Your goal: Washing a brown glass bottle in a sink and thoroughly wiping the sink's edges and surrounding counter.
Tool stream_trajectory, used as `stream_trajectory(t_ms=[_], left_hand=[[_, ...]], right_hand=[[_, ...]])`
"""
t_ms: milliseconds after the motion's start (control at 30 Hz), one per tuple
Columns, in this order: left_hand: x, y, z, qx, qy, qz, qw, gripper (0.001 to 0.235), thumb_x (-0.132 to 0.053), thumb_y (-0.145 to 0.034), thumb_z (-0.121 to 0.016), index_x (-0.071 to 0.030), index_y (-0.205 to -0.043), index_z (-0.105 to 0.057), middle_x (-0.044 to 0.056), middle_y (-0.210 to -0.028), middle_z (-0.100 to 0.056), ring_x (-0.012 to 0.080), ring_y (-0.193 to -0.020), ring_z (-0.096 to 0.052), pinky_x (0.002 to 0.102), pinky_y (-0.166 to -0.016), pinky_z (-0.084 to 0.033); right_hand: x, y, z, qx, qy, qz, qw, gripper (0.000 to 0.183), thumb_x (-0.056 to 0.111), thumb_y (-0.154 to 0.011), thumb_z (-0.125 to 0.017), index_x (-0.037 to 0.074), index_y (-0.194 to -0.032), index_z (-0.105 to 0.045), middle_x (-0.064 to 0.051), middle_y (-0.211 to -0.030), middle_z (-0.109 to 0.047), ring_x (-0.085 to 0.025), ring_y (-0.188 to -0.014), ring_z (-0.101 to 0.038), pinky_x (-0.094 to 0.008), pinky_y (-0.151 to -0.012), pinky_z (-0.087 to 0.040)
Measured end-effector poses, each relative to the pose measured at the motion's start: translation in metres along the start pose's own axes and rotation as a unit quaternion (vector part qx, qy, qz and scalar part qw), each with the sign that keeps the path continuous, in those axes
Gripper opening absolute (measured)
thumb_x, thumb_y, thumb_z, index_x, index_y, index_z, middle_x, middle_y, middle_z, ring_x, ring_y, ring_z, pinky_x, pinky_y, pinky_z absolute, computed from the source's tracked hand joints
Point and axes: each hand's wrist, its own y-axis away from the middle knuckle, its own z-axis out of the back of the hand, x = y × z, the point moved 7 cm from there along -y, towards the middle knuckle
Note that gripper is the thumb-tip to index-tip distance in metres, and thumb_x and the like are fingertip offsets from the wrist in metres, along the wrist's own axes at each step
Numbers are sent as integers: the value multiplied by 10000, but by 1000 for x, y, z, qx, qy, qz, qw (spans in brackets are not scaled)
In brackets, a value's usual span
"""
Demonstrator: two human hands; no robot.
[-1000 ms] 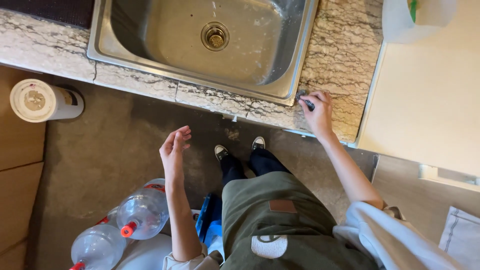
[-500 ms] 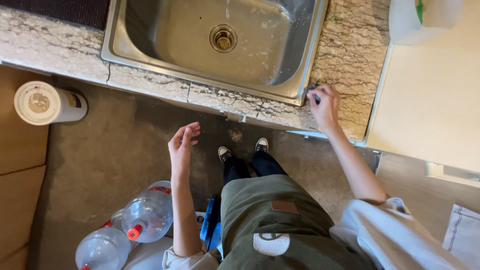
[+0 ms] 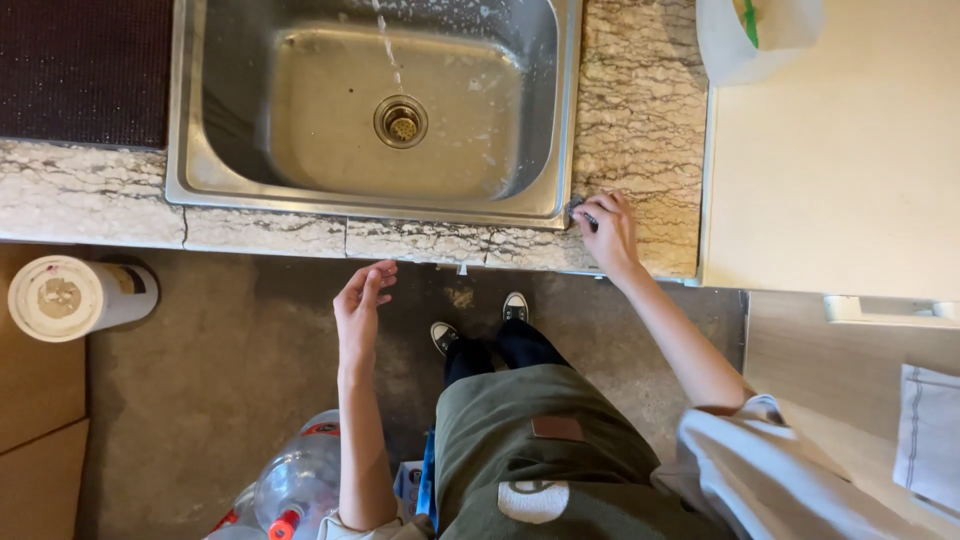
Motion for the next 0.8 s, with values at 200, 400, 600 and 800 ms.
stream_trajectory(t_ms=[200, 400, 600, 800], left_hand=[[2, -7, -7, 6, -17, 2, 1000, 256, -179, -1071, -529, -95, -1125, -764, 89, -1042, -762, 153, -951, -694, 253, -758, -562], [7, -10, -1, 5, -28, 18, 999, 263, -172, -1073, -520, -98, -1127, -766, 98, -1039, -765, 161, -954, -700, 263, -761, -561], [5, -15, -5, 3, -25, 22, 999, 268, -169, -1073, -518, -85, -1127, -766, 104, -1048, -763, 165, -969, -692, 255, -764, -548], [-2, -19, -11, 14, -28, 15, 999, 267, -174, -1076, -516, -91, -1130, -764, 98, -1050, -762, 160, -974, -688, 252, -768, -547]], right_hand=[[-10, -58, -6, -52, 1, -10, 999, 128, 40, -810, -838, 127, -814, -743, -54, -860, -669, -283, -891, -610, -416, -896, -509], [0, 0, -6, -5, -9, -12, 1000, 114, 48, -836, -812, 130, -817, -735, -65, -892, -676, -289, -913, -612, -409, -925, -496], [-4, -68, -1, -33, -10, -9, 999, 133, 50, -840, -812, 144, -802, -726, -56, -885, -681, -292, -900, -612, -417, -923, -488], [20, -23, 13, 1, -24, -4, 1000, 103, 53, -835, -805, 125, -815, -735, -87, -901, -693, -310, -904, -619, -430, -917, -488]])
